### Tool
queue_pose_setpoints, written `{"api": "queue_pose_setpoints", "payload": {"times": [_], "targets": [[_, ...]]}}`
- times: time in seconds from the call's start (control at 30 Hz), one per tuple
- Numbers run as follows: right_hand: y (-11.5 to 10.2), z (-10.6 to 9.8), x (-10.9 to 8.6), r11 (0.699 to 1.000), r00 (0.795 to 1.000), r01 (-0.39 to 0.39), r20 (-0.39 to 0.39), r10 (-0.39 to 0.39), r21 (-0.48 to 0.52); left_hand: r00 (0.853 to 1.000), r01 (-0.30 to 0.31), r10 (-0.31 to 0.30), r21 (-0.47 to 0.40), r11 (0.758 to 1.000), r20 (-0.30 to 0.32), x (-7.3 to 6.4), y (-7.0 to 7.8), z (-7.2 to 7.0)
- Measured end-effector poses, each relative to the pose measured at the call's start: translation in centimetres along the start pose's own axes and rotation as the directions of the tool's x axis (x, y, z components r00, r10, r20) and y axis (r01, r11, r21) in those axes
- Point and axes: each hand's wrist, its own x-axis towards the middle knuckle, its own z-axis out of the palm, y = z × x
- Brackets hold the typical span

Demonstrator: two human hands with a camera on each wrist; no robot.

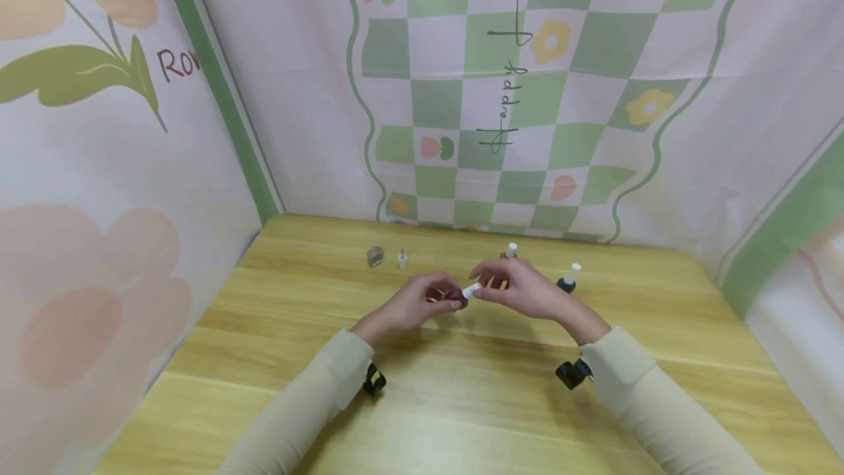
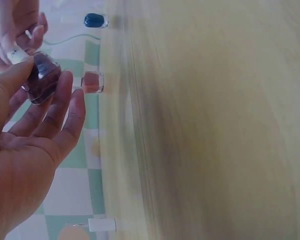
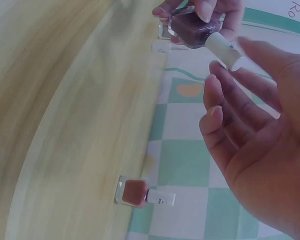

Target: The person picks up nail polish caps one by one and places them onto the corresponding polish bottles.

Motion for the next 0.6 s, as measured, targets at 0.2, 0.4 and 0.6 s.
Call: {"api": "queue_pose_setpoints", "payload": {"times": [0.2,0.4,0.6], "targets": [[-0.06,0.19,0.23,1.000,1.000,-0.012,0.003,0.012,-0.016,1.000,-0.002,0.001,0.007,1.000,0.006,-0.03,0.25,0.05],[0.08,0.30,0.18,0.998,0.999,-0.026,-0.025,0.025,-0.057,1.000,-0.017,0.017,0.019,1.000,0.007,0.04,0.32,0.13],[-0.16,-0.19,-0.24,1.000,1.000,0.000,0.020,0.001,-0.015,1.000,-0.013,0.013,0.018,1.000,0.001,0.09,0.32,0.17]]}}
